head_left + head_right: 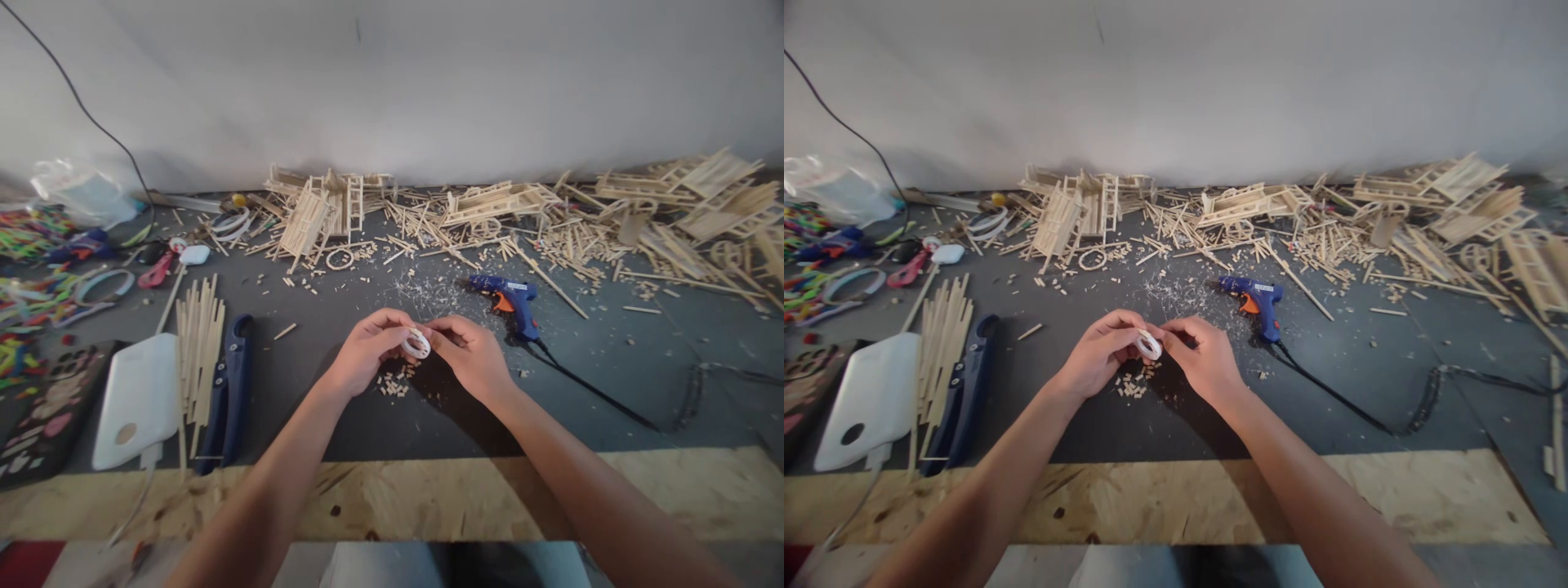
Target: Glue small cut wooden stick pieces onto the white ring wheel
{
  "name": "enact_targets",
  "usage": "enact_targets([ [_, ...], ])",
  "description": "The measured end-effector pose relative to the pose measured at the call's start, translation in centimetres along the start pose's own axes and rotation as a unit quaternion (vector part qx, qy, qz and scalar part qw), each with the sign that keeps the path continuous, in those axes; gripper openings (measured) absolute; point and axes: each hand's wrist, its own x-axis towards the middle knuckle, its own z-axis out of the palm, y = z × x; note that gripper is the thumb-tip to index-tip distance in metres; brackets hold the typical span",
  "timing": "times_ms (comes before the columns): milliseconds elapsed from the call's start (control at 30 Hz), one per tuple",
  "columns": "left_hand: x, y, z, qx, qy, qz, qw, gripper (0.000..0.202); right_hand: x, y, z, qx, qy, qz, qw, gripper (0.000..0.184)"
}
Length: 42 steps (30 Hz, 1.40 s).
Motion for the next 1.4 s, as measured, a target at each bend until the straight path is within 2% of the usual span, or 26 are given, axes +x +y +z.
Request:
enact_targets([
  [300,0.0,-0.2,-0.1,0.019,-0.008,-0.004,1.0,0.011,0.1,-0.4,0.0,0.012,0.03,0.025,0.999,0.013],
  [833,0.0,0.0,0.0,0.044,-0.018,-0.037,0.998,0.015,0.5,-0.6,-0.8,0.032,0.137,0.056,0.988,0.021],
  [1000,-0.1,0.0,0.1,0.058,-0.013,-0.045,0.997,0.015,0.9,0.0,-0.9,0.095,0.165,0.064,0.98,0.024],
  [1233,0.0,0.0,0.0,0.069,-0.026,-0.049,0.996,0.016,1.3,0.7,-0.8,0.234,0.183,0.079,0.952,0.017],
  [1400,0.0,-0.1,0.0,0.083,-0.02,-0.054,0.995,0.02,1.5,0.6,-0.8,0.238,0.197,0.071,0.948,0.02],
])
